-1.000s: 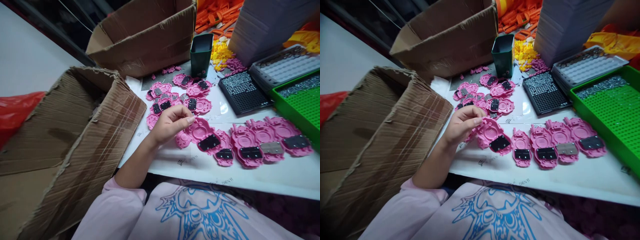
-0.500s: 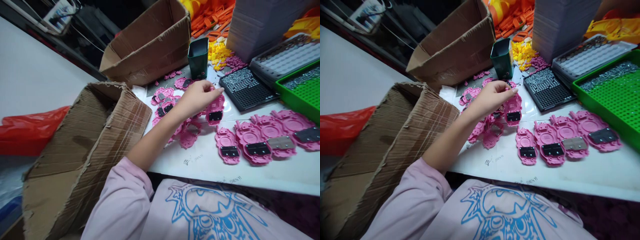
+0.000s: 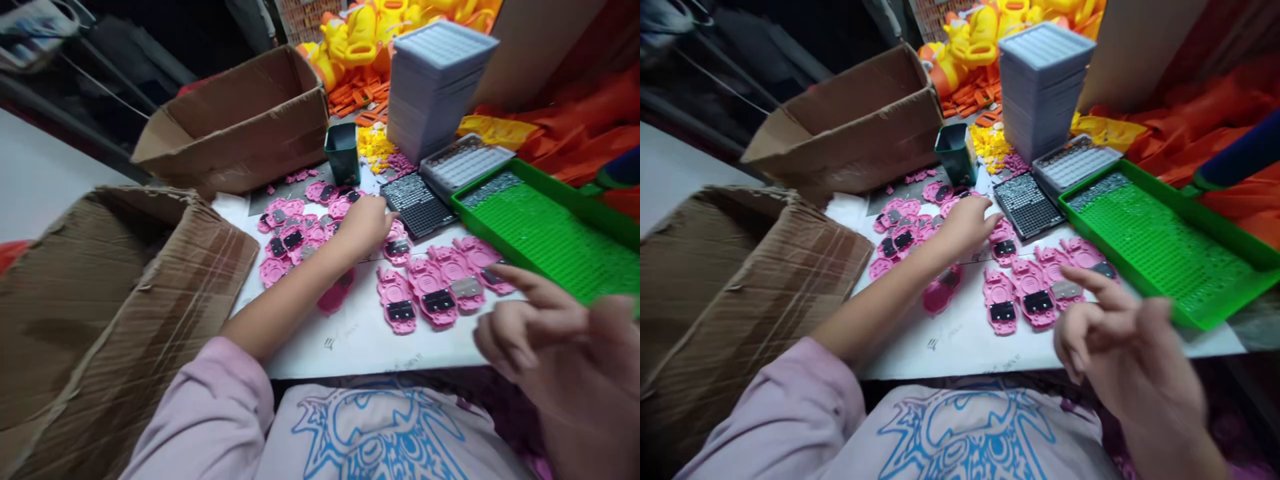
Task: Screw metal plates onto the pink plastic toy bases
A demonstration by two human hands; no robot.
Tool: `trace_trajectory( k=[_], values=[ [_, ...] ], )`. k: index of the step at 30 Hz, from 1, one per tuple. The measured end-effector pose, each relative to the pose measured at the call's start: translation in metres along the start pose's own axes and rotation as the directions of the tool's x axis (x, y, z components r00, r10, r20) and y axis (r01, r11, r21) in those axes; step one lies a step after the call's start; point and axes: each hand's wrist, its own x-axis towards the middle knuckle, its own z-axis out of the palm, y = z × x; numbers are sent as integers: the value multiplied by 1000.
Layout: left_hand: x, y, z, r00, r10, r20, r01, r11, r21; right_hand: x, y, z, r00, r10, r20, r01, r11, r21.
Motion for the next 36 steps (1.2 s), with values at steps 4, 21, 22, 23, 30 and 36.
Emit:
trace_trajectory(
  k=[4,21,22,23,30,36],
  values=[
    [-28,8,-10,978,156,-142,-156,988,5,10,2,18,981,124,148,-165,937,309],
    [-117,7,-39,920,367,-138,-365,673,-644,12,14,51,889,346,299,-422,873,246],
    [-118,5,-39,924,352,-150,-362,677,-641,13,15,53,885,334,323,-421,872,250],
    [-119,4,-39,928,335,-162,-357,684,-636,15,16,54,879,319,354,-418,873,252],
    [-125,-9,-33,932,220,-288,-353,731,-584,28,24,63,837,309,452,-414,897,154],
    [-125,-28,-23,844,121,-523,-359,851,-383,44,21,73,933,226,279,-229,973,-23]
  ],
)
